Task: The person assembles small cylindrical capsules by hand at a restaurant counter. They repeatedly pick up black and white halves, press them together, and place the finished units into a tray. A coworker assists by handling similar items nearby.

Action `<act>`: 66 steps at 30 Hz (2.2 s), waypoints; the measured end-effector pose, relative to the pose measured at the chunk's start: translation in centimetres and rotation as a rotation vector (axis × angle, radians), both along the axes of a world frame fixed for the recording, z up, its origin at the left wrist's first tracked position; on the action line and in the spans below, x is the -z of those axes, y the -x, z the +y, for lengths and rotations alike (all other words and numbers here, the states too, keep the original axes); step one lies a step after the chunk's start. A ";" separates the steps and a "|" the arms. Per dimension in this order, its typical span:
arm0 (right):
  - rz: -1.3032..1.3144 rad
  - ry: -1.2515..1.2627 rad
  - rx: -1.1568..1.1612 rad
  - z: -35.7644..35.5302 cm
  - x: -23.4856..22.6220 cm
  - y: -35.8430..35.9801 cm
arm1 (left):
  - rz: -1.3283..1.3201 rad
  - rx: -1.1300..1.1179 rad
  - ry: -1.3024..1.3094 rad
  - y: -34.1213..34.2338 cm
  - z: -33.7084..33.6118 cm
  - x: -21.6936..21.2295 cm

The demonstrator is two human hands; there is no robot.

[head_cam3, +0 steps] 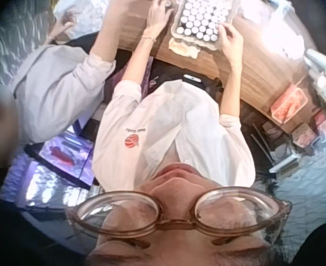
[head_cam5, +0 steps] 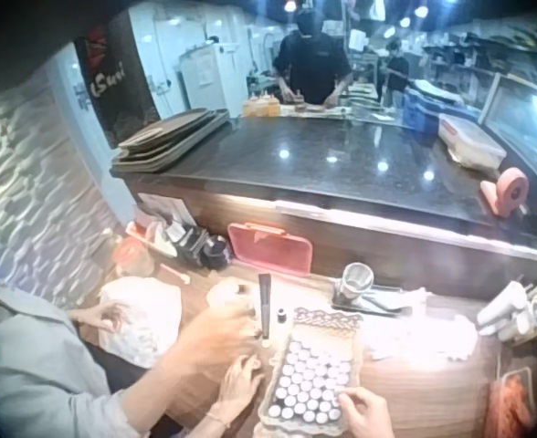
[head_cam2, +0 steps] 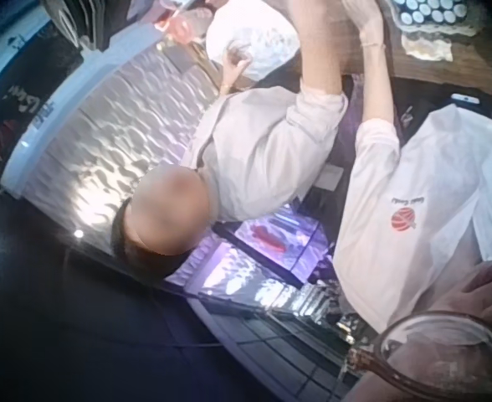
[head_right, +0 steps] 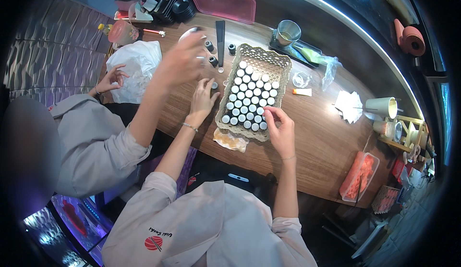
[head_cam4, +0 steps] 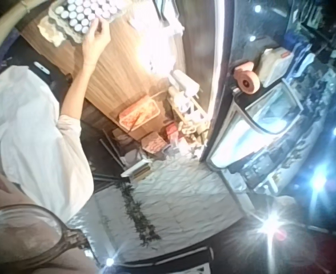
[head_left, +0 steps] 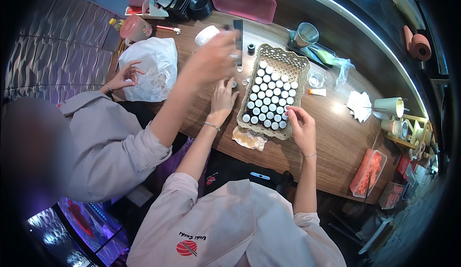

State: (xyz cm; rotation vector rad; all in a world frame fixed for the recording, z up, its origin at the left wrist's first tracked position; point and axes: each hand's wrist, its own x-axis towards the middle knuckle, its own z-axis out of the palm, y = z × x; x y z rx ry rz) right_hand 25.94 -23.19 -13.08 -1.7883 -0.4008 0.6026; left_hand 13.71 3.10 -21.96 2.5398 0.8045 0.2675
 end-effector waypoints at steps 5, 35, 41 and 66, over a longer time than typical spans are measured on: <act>0.001 0.003 -0.030 0.5 -0.6 0.6 | -0.177 0.422 -0.240 -6.8 0.4 -1.6; -0.017 0.037 -0.071 -0.1 -0.6 2.5 | -0.132 0.272 0.117 0.5 2.3 0.8; -0.012 0.049 -0.093 0.3 -0.4 2.9 | -0.125 0.232 0.083 1.6 3.3 4.8; -0.011 0.035 -0.339 7.1 -1.4 9.2 | -0.429 0.065 0.184 9.7 -7.6 -9.8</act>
